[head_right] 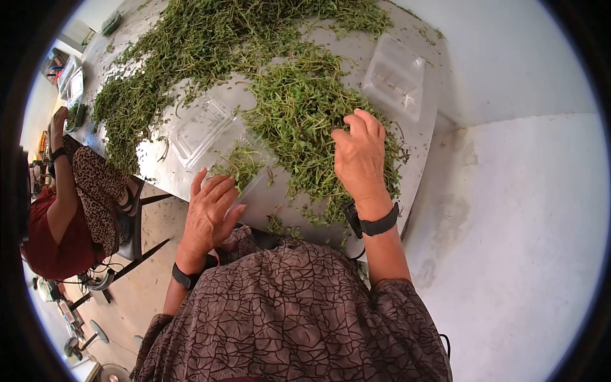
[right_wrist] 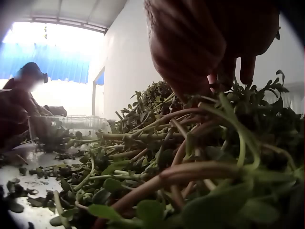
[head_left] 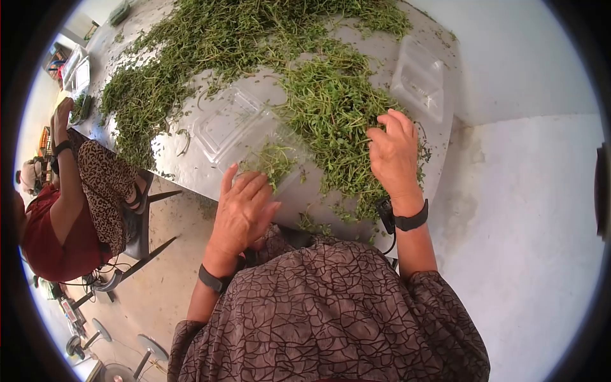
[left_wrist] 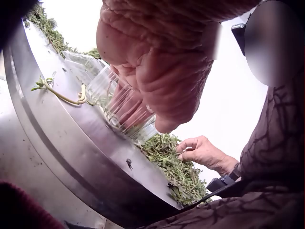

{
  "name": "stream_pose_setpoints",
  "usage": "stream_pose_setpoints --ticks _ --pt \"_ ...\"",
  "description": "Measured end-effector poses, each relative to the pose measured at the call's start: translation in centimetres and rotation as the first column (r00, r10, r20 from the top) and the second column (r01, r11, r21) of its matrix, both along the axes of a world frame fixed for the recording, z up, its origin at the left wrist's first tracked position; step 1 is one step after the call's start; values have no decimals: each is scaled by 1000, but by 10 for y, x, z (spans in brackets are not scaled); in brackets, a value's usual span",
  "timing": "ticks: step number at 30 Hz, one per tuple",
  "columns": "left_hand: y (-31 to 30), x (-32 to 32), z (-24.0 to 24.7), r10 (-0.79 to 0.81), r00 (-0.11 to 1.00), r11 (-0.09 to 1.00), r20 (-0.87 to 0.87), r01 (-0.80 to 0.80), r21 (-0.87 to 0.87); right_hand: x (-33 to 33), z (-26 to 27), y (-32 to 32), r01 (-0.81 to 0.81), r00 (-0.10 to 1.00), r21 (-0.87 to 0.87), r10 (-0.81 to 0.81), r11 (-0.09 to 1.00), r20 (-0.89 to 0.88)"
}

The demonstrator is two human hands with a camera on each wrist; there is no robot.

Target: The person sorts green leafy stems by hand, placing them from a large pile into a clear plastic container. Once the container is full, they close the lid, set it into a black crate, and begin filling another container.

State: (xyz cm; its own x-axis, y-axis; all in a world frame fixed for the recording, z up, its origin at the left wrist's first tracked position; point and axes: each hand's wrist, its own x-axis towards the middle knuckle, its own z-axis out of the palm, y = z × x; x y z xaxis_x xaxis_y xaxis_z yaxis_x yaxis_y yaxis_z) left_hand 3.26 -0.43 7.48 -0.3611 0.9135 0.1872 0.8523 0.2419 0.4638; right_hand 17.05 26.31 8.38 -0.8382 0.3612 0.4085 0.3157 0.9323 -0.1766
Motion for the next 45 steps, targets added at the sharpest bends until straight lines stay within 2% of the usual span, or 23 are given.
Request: stream_pose_setpoints --ticks 4,6,9,13,16,18,19,21,22,23,25,26,28,29,31,33,35,38,41,43,45 --pt "-1 0 -2 12 1000 1000 8 -12 6 7 0 4 38 999 -22 -39 999 -2" --pt "-1 0 -2 15 1000 1000 8 -15 9 13 4 7 83 993 -107 -91 991 -70" --pt "-1 1 -3 15 1000 1000 6 -15 16 17 16 5 118 986 -146 -133 982 -98" --pt "-1 0 -3 12 1000 1000 21 -12 16 13 32 -6 111 978 -254 -151 961 -143" --pt "-2 -1 -7 11 1000 1000 18 -12 26 2 45 -18 -5 978 -311 -61 950 -201" --pt "-3 -2 -7 10 1000 1000 8 -10 14 -8 53 -27 -170 955 -361 63 917 -291" --pt "-4 -2 -7 -5 1000 1000 4 5 10 -13 57 -34 -183 953 -365 73 913 -295" --pt "-4 -2 -8 4 1000 1000 -7 -4 4 -24 63 -51 -280 933 -615 59 737 -355" --pt "-4 -1 -8 6 1000 1000 -8 -6 14 -32 63 -57 -350 914 -596 123 723 -388" --pt "-3 -1 -9 6 1000 1000 -8 -6 24 -39 60 -63 -356 912 -597 129 719 -388" --pt "-4 -1 -9 11 1000 1000 -11 -11 27 -51 50 -76 -464 875 -635 207 617 -437" --pt "-5 -1 -9 9 1000 999 -12 -9 32 -54 45 -80 -467 874 -637 212 613 -437" --pt "-6 3 -13 29 999 998 -29 -27 57 -59 34 -86 -260 962 -833 211 488 -176" --pt "-6 3 -14 45 998 995 -46 -41 86 -59 28 -86 -263 960 -833 215 487 -178" --pt "-8 5 -14 66 996 992 -52 -60 106 -59 21 -83 -328 944 -630 228 704 -237" --pt "-11 8 -14 78 996 990 -53 -71 123 -56 23 -77 -297 955 -657 210 693 -211" --pt "-12 9 -14 120 988 976 -95 -100 196 -53 22 -70 -262 964 -559 179 787 -199" --pt "-18 9 -11 162 980 954 -113 -127 270 -44 24 -60 -243 963 -472 153 848 -221" --pt "-15 5 -4 203 966 949 -161 -154 274 -30 25 -45 -181 970 -410 93 894 -224" --pt "-11 3 -5 192 970 955 -151 -150 254 -20 30 -36 -92 985 -303 42 948 -168" --pt "-2 0 0 161 976 980 -145 -141 142 -11 31 -32 -44 993 -268 13 962 -118"
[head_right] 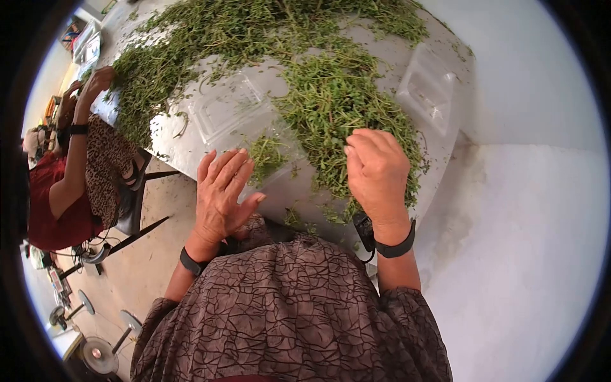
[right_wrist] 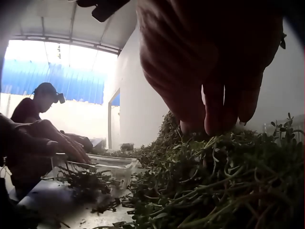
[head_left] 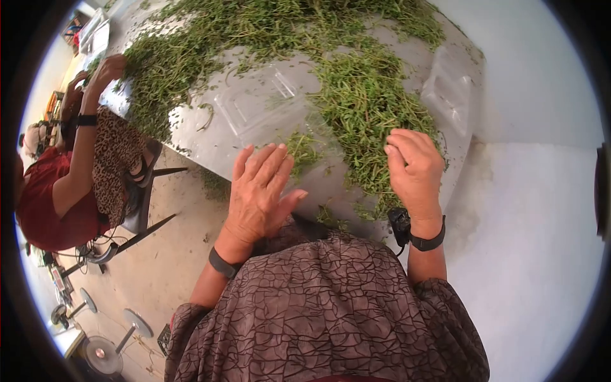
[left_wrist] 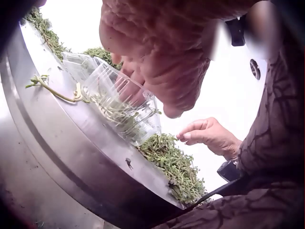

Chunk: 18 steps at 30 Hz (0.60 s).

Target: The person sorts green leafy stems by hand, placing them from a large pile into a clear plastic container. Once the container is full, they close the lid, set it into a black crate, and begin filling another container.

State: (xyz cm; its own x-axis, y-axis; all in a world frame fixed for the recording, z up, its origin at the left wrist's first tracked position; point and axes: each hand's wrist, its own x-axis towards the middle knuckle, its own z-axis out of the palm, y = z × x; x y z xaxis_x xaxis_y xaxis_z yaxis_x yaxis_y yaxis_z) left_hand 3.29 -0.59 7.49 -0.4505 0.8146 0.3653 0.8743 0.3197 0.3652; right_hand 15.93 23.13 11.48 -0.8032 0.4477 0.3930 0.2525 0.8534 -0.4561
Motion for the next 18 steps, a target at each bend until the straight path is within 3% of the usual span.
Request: stream_pose_setpoints --ticks 2,6,14,16,18 --pt "7 0 -1 -42 997 998 66 46 -53 8 -2 3 -66 994 136 53 988 94" --pt "13 0 -8 -53 996 992 77 62 -112 20 -11 4 -98 970 118 68 988 234" --pt "8 1 2 -49 989 990 142 66 -122 19 -29 7 -69 966 174 22 982 259" --pt "3 1 4 -39 989 996 143 50 -73 21 -28 10 -48 986 50 39 998 164" --pt "-1 -1 2 -26 990 997 138 36 -67 20 -20 11 -22 993 54 16 998 114"
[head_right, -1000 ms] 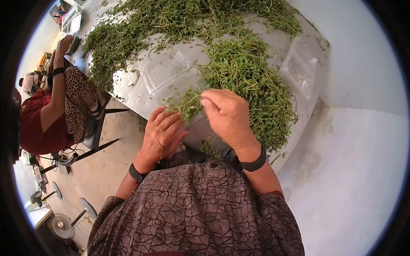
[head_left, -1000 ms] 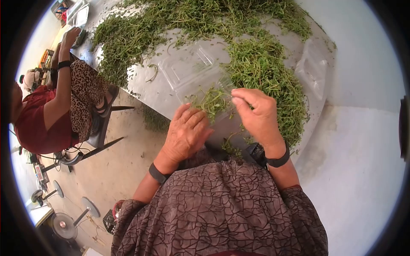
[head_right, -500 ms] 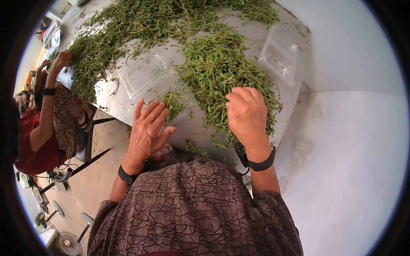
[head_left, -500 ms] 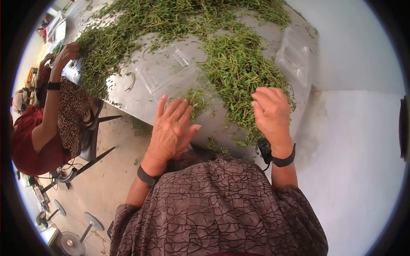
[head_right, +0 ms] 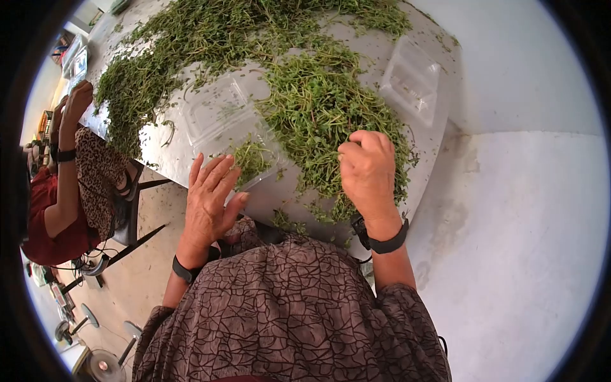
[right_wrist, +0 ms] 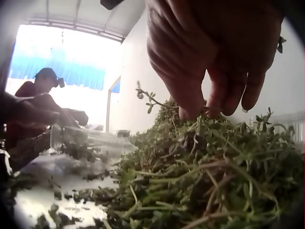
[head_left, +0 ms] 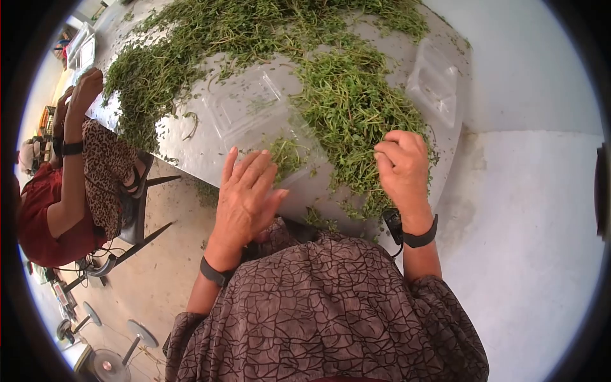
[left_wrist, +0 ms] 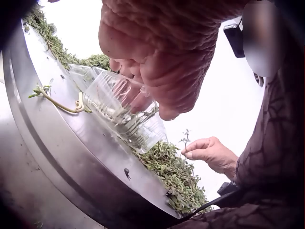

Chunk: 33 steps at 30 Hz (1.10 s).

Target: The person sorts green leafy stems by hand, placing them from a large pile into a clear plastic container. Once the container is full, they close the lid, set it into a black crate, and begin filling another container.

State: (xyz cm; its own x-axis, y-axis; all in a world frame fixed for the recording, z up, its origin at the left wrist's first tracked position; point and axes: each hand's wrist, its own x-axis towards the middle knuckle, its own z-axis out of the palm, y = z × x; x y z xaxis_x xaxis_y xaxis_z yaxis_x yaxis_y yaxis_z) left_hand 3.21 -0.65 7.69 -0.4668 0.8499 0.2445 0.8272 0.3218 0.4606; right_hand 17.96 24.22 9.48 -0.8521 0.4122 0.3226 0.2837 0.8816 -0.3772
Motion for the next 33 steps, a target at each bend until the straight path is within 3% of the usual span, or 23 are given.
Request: stream_pose_setpoints --ticks 8,12,15,18,24,27,33 --pt "-9 3 -8 2 1000 998 -27 0 58 -20 25 -18 -35 989 -91 22 995 -143" --pt "-15 8 -6 2 998 990 -58 6 143 -45 24 -40 -194 967 -79 177 978 -185" --pt "-20 9 -4 23 995 982 -102 -3 189 -59 26 -59 -381 924 -76 375 922 -78" --pt "-23 9 -2 67 988 975 -142 -34 222 -63 24 -60 -437 897 -102 424 894 -127" --pt "-22 9 -4 50 990 974 -129 -20 228 -37 18 -28 -271 958 -67 261 960 -120" --pt "-14 9 1 41 994 981 -100 -21 194 -18 19 -14 -104 992 -33 101 994 -79" --pt "-4 4 -4 -48 999 995 -25 45 -87 15 17 5 47 998 -22 -48 999 -42"
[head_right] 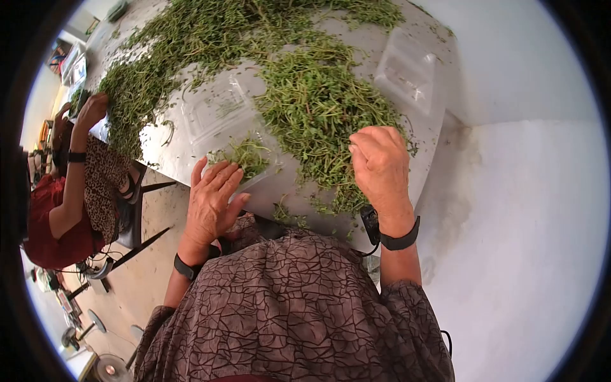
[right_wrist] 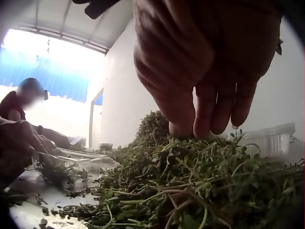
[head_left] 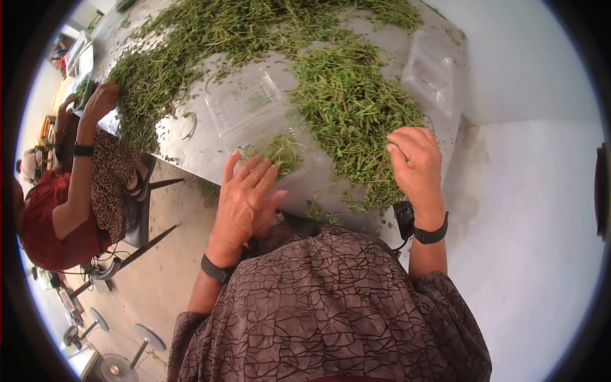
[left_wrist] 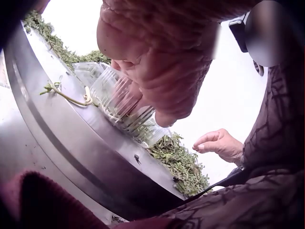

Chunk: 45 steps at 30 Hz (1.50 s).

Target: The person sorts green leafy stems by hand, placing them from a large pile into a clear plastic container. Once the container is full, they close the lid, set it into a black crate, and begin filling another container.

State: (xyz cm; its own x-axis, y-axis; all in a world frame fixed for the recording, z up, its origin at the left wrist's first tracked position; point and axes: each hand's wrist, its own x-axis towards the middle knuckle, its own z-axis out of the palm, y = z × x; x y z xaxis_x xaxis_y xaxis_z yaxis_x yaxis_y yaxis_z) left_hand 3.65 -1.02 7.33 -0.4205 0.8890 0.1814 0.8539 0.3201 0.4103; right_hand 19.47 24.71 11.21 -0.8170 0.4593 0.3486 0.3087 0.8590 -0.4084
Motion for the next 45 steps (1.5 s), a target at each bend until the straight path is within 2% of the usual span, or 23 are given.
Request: stream_pose_setpoints --ticks 5,11,16,21,27,29,31,34,35,37,39,41,43,45 --pt "3 0 4 -8 1000 1000 -8 8 -4 14 -4 1 4 1000 -4 -4 1000 17" --pt "3 2 2 -1 999 999 -49 2 35 19 -14 -5 -97 992 62 92 993 86" --pt "0 -3 -1 -20 997 997 -79 26 73 15 -27 -13 -128 983 182 100 975 154" --pt "-2 -8 0 -73 997 996 -14 74 47 13 -34 -17 -80 992 208 59 975 109" --pt "-13 -15 -1 -102 994 989 -28 104 106 16 -26 -21 -21 1000 176 17 984 25" --pt "-19 -20 -1 -114 993 986 -20 116 118 18 -25 -21 54 996 17 -53 998 -72" --pt "-25 -24 -2 -123 992 984 -10 123 127 18 -16 -22 76 994 22 -74 997 -81" --pt "-33 -29 -2 -138 990 983 -13 139 117 17 -1 -26 131 971 -211 -168 969 -171" --pt "-34 -29 -1 -149 989 978 -22 151 143 13 5 -30 129 972 -213 -166 968 -167" --pt "-37 -30 0 -157 987 973 -26 159 166 6 17 -37 73 966 -404 -165 912 -198" --pt "-38 -32 1 -169 986 973 -7 168 156 -5 28 -47 25 969 -392 -118 920 -216" --pt "-40 -35 -5 -173 985 970 -16 174 171 -18 41 -61 -43 974 -530 -84 847 -213" --pt "-43 -37 -7 -182 983 967 -23 183 180 -34 48 -72 -83 974 -549 -48 831 -220" --pt "-45 -38 -6 -158 987 965 -25 159 207 -50 53 -84 -205 964 -505 83 838 -254"
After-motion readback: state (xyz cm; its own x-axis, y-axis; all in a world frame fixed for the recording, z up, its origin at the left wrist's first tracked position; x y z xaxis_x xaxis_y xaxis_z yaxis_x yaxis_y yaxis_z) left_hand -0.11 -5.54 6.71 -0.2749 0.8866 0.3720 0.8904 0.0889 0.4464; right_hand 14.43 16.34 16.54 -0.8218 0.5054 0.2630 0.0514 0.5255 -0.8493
